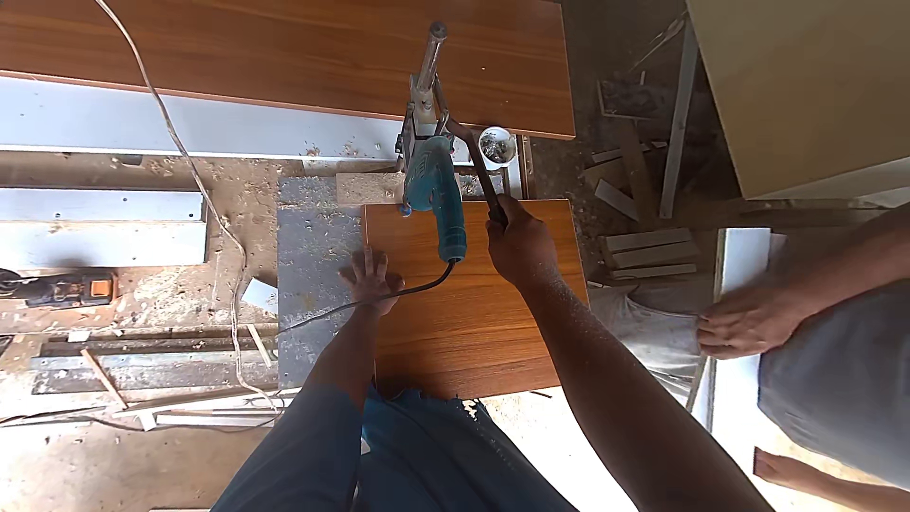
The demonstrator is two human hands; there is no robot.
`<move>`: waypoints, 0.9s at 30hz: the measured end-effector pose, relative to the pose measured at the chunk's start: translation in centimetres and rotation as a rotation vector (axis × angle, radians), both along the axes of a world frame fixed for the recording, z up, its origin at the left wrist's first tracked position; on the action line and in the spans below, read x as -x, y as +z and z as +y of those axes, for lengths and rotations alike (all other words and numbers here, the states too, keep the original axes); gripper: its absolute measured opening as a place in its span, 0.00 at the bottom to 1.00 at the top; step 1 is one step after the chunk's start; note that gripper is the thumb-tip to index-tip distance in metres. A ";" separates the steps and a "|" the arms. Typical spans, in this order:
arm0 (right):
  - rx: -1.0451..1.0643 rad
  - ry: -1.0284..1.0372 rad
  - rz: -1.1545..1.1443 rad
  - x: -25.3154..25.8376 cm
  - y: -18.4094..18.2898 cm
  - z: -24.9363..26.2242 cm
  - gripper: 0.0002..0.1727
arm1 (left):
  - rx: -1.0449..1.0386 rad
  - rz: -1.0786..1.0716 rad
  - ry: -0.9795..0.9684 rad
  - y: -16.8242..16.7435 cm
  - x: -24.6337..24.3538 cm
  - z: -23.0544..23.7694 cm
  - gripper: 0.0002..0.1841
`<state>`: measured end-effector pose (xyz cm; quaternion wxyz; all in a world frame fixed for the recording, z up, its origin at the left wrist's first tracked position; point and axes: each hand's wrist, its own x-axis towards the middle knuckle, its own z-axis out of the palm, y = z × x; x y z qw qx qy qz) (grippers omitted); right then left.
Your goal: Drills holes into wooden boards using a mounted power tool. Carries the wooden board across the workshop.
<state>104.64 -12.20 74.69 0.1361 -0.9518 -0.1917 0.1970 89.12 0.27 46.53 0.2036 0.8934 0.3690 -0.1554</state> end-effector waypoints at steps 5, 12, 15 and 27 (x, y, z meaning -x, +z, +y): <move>0.001 -0.006 -0.002 0.0 0.0 0.0 0.21 | 0.003 -0.002 -0.001 0.0 0.0 0.0 0.49; 0.013 -0.021 -0.014 0.2 0.0 0.1 0.25 | 0.016 -0.003 -0.003 -0.1 0.1 0.0 0.48; 0.028 -0.030 -0.023 0.3 -0.1 0.1 0.26 | 0.017 -0.004 -0.007 -0.2 0.1 0.0 0.48; -0.032 -0.006 -0.080 0.8 -1.3 -0.5 0.26 | 0.064 0.023 -0.008 0.3 0.1 0.2 0.50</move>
